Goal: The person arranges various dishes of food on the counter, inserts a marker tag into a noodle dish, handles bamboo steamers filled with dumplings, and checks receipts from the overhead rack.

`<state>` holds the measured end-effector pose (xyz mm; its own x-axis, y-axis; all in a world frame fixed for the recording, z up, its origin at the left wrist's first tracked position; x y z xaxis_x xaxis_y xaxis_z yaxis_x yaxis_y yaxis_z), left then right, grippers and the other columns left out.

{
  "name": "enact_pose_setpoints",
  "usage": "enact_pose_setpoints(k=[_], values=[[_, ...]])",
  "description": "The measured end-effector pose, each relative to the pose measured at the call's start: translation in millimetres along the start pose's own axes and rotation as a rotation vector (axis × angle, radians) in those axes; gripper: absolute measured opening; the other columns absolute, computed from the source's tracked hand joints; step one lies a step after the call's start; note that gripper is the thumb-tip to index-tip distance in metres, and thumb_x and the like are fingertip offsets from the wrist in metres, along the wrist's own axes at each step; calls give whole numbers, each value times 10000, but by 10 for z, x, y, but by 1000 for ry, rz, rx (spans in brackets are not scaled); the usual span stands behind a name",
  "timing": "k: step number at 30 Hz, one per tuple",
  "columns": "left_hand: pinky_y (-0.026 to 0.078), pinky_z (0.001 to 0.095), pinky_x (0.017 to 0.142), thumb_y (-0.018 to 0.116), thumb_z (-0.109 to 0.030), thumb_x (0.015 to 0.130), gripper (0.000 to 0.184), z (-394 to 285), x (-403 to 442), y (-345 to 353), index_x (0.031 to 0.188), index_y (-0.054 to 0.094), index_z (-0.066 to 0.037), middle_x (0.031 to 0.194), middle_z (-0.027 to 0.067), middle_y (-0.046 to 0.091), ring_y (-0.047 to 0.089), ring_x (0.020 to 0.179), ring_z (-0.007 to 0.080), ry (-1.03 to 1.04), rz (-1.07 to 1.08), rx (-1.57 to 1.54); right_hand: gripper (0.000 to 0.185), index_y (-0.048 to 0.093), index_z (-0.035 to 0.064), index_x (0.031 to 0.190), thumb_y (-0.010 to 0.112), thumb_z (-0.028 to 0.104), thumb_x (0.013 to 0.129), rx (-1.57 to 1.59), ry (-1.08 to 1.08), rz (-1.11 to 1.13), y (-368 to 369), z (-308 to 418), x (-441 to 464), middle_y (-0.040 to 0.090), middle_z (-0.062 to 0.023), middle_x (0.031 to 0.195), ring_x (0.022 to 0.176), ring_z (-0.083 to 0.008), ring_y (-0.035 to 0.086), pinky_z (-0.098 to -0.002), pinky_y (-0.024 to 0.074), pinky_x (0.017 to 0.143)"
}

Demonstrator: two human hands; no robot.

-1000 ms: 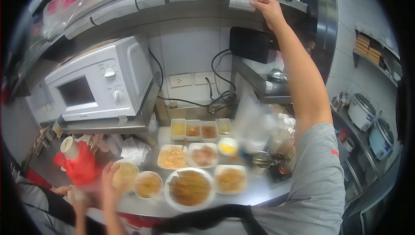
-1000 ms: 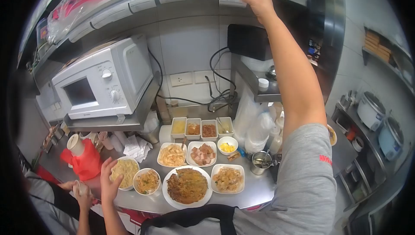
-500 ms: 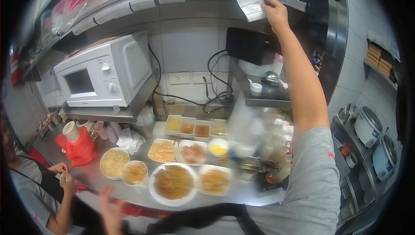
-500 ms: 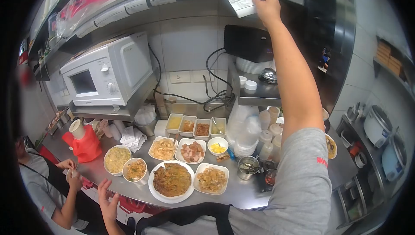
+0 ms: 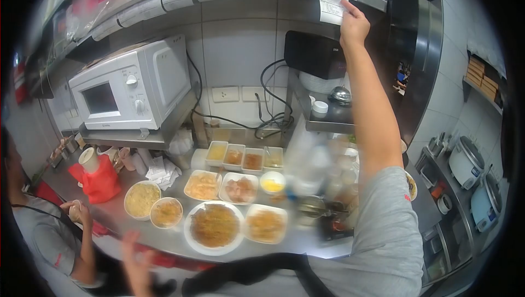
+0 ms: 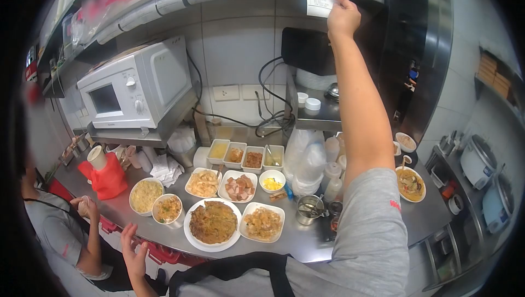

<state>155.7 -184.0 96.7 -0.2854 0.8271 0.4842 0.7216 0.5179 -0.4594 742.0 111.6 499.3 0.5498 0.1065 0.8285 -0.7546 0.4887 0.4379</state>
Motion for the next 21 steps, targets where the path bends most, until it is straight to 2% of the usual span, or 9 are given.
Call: enact_pose_setpoints(k=[4,7,12,15,16,18,19,20,21], values=[[415,353,882,626,-76,699,529,68,18,-35,1214,504,-80,1324,102,364,424,1158,230,-1,-3,4,268,706,138,948,553,14,766,-250,-62,-46,-21,161,102,617,-96,1030,932,-205,595,-282,437,867],[417,345,879,633,-84,699,532,142,16,-1,1214,503,-77,1318,104,366,426,1155,227,-13,-1,-2,259,706,151,947,553,47,766,-272,-81,-45,12,217,118,607,-105,1038,938,-221,598,-299,437,872],[431,308,828,639,-65,693,533,275,66,74,1209,507,-80,1292,102,380,447,1109,211,24,-12,-35,240,704,162,949,577,74,764,-455,-349,-43,-6,402,80,535,-107,1039,907,-202,552,-292,443,825],[433,291,810,636,-61,702,512,56,76,97,1198,509,-61,1268,100,402,457,1097,207,-56,24,-132,257,686,169,991,599,83,766,-479,-477,-47,-183,577,-30,473,-102,1045,859,-166,526,-275,445,785],[434,269,796,619,-60,738,455,220,66,82,1179,512,-31,1167,87,488,493,1040,185,-4,-37,-71,252,677,147,990,588,60,771,-431,-503,-15,-249,710,-169,485,-96,1023,826,-162,532,-278,450,769],[434,256,789,573,-43,785,382,419,131,87,1160,514,-4,1040,62,553,526,963,157,-288,19,-140,224,656,100,965,567,12,779,-295,-506,144,-280,998,-631,512,-83,970,770,-149,540,-276,458,732],[439,258,792,525,-21,817,393,124,259,168,1206,480,2,951,43,569,538,885,135,-93,-167,-232,201,645,75,940,557,-12,782,-196,-471,287,-215,1147,-1011,528,-76,940,747,-140,543,-272,462,711],[411,301,884,515,-15,819,466,-171,331,341,1275,419,-3,1099,93,562,529,1018,183,-212,-107,-486,155,628,48,878,555,-48,782,-131,-411,553,-101,1308,-1510,555,-71,919,771,-124,541,-263,464,677],[326,370,992,566,-6,785,575,-611,447,515,1325,369,-26,1322,175,422,414,1219,270,155,-74,-288,162,613,44,883,573,-59,765,-302,-845,773,-6,1591,-2062,567,-82,960,788,-133,546,-257,467,663]])
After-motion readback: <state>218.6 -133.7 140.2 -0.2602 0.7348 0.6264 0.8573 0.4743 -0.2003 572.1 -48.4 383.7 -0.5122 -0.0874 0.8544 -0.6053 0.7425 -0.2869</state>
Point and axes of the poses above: each hand's wrist, its own x-axis towards the middle knuckle, its own y-axis out of the palm, z = x × y, the point moved 5 cm from there along x, towards the middle knuckle
